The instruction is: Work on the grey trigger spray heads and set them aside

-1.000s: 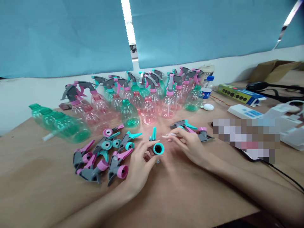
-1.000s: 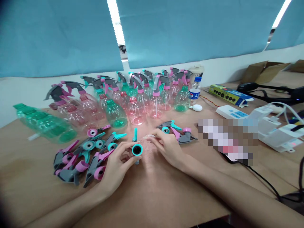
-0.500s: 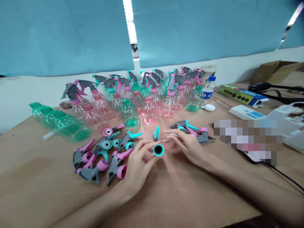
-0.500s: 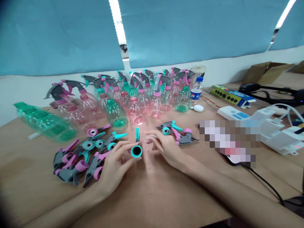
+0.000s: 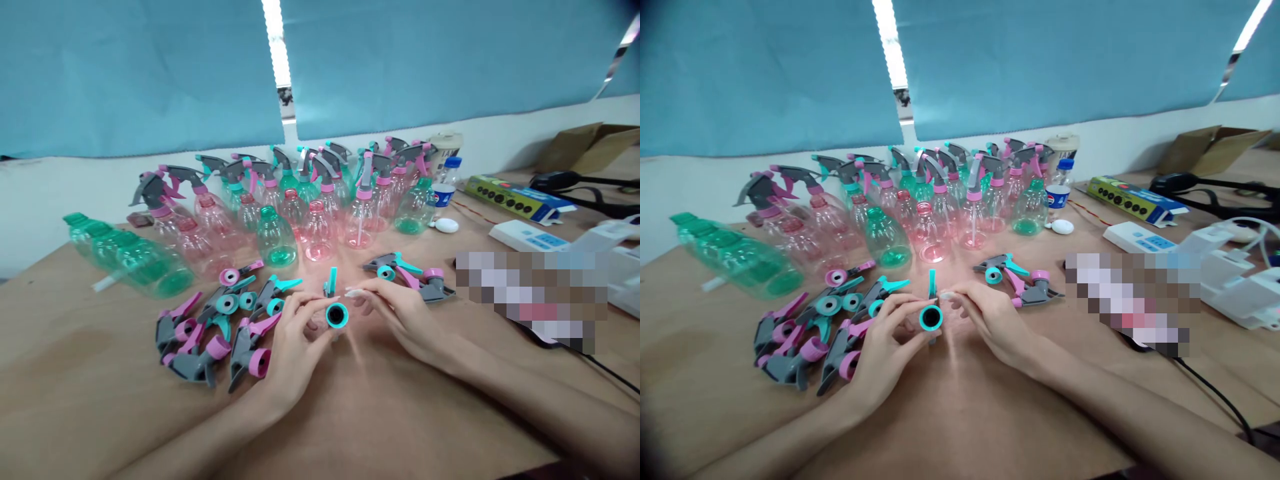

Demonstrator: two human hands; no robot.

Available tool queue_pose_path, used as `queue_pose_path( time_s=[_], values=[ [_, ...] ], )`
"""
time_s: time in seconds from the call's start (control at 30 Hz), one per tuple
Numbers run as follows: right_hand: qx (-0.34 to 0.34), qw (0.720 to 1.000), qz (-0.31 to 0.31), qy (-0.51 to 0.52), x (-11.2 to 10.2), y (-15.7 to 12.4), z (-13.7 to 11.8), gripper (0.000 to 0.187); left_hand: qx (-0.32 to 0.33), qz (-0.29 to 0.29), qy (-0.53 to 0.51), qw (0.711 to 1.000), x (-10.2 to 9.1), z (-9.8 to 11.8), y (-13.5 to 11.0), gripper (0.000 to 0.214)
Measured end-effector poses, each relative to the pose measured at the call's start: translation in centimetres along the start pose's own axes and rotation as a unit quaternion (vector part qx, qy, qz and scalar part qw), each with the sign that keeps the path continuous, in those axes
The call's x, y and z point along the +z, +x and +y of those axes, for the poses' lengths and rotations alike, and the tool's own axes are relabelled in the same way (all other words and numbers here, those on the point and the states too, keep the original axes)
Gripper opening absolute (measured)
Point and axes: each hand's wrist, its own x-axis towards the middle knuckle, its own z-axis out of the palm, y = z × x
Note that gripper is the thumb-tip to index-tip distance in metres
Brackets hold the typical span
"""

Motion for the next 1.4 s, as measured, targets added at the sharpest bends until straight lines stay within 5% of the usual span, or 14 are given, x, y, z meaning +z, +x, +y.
queue_pose_path(
  time_s=[0.17,0.5,0.63,0.8,1.0,1.4],
  values=[
    [-0.042,0.999,0.008,-0.022,-0.3,0.0,-0.6,0.021,0.013,0.003,0.027,1.0,-0.1,0.1,0.3,0.029],
    [0.036,0.998,-0.028,0.038,0.5,-0.3,-1.3,0.018,0.031,0.0,0.035,0.999,0.0,0.2,0.2,0.027],
    [0.053,0.996,0.036,0.055,1.2,-0.6,-0.6,0.017,0.033,-0.004,0.03,0.999,-0.1,0.5,0.2,0.024],
    [-0.043,0.992,0.119,0.005,0.6,-0.6,-0.1,0.022,0.034,-0.007,0.031,0.999,0.0,0.6,0.2,0.028],
    [-0.162,0.982,-0.002,-0.096,-0.2,0.0,-1.1,0.005,0.055,0.007,0.06,0.997,0.0,0.4,-0.1,0.03],
    [-0.146,0.974,-0.066,-0.159,-0.4,0.1,-1.6,0.011,0.123,-0.002,0.162,0.979,-0.1,0.4,-0.4,0.03]
  ],
)
